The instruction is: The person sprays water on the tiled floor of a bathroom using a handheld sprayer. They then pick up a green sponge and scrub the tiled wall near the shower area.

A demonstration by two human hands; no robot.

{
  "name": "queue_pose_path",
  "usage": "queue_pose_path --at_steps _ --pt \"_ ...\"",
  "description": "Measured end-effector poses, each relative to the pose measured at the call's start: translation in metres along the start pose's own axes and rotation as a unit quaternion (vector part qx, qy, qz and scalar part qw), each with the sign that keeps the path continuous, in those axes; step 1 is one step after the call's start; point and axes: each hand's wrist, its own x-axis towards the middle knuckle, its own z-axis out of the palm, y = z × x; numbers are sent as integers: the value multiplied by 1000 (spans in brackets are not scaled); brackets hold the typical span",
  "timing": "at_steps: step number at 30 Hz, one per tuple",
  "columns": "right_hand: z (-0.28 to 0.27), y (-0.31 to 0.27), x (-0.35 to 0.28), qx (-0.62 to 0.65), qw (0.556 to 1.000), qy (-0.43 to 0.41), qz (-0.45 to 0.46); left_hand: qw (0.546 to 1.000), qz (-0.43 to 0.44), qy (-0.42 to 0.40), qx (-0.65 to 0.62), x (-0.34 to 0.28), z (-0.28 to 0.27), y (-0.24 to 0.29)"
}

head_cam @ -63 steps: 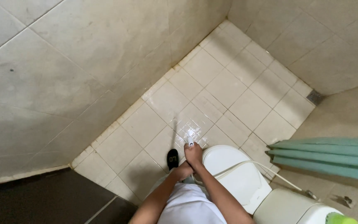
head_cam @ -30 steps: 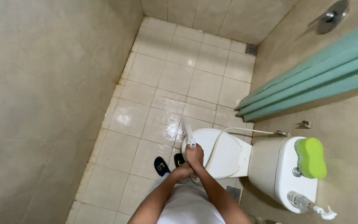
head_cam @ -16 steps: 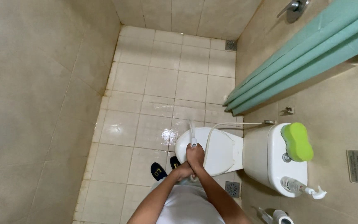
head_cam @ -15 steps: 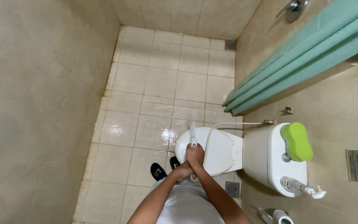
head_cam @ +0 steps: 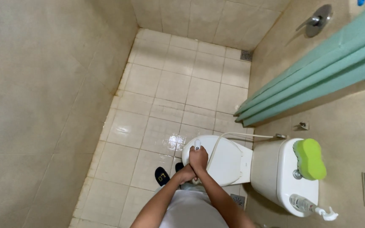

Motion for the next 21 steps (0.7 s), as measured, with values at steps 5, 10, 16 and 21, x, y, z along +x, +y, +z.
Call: queue_pose_path --at_steps 5,10,16,21 --pt "17 -15 -4 -17 997 -49 -61 998 16 30 -52 -5 -14 -9" --pt "29 -47 -16 -18 988 -122 -89 990 38 119 -65 -1 -31 -27" --pt "72 -45 -23 -13 958 -210 -197 958 49 251 -129 -20 -39 -40" --pt "111 -40 -33 -46 918 -271 -285 924 94 313 -201 -8 -47 -84"
